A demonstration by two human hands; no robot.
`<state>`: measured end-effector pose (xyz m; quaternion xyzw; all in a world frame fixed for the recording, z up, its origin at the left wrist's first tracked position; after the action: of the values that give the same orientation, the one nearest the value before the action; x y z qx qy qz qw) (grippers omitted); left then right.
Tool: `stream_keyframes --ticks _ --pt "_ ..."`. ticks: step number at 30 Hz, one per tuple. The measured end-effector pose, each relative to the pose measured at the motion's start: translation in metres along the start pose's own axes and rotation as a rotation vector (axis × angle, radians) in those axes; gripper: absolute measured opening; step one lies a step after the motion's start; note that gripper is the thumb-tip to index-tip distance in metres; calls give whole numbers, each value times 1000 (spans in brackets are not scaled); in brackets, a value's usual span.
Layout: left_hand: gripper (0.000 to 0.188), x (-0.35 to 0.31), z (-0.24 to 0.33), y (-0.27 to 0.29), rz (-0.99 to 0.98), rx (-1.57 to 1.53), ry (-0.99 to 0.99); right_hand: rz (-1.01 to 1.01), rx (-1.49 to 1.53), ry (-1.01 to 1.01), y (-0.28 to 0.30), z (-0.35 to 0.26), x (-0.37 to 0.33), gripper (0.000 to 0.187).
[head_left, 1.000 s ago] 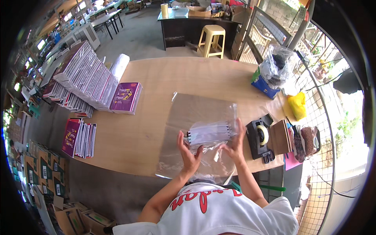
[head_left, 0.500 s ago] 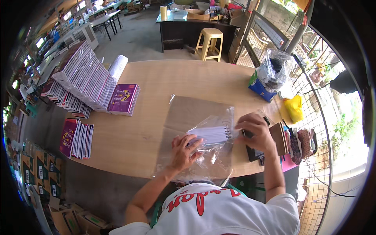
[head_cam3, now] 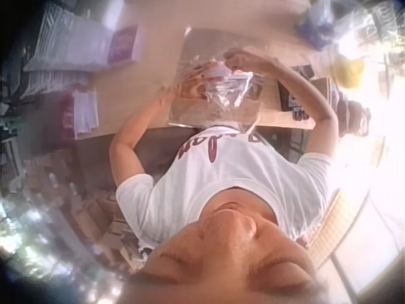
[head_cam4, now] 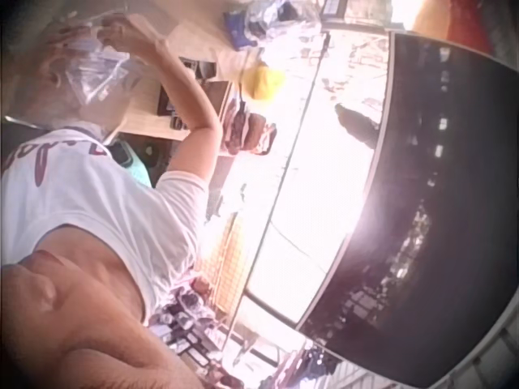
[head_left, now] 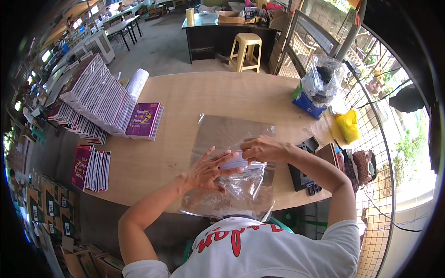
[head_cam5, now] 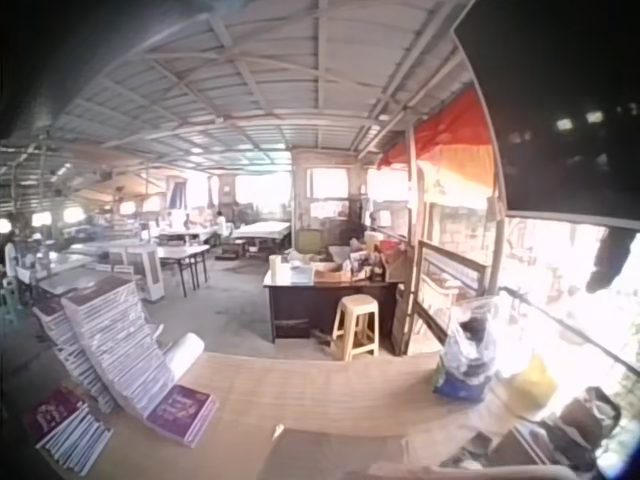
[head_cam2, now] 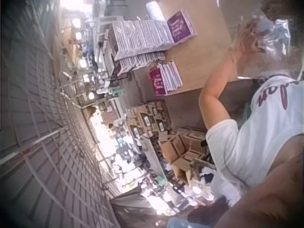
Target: The person takes books from a stack on a table, places each one onto a plastic sheet, and wraps the plastic around it using adhesive tape from a dispenser.
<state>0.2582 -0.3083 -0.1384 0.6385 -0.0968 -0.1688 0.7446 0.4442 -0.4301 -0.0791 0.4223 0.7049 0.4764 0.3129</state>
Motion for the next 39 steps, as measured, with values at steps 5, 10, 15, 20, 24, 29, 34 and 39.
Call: stream_keyframes --ticks 5,10,15,20,24,29,34,39 --pt "93 0 1 2 -30 -41 12 22 -67 -21 1 -8 15 14" --pt "90 4 -1 3 -69 -35 27 138 -157 -73 -10 2 12 46" --pt "87 7 -2 4 -67 -9 20 316 115 -428 -33 32 2 110" --pt "88 6 -4 -10 149 -325 -29 287 642 -375 -54 52 10 140" --pt "88 9 3 -14 49 -113 41 209 757 -522 -71 68 7 141" --pt "85 16 3 -10 125 23 24 282 771 -802 -84 87 -1 126" --pt "83 10 -6 -12 12 -28 41 1070 1056 -878 -59 62 -63 91" --pt "88 19 -2 -8 47 -73 9 678 401 -1566 -136 42 -306 37"
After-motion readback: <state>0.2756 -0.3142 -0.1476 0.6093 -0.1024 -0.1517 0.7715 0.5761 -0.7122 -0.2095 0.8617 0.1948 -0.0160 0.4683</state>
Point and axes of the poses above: each hand's wrist, its own x-axis towards the middle knuckle, its own y-axis out of the back of the hand, z = x × y, the point moved 3 cm from there along x, towards the middle knuckle, and after that the axes turned 10 degrees about -z, right-handed, at the moved point
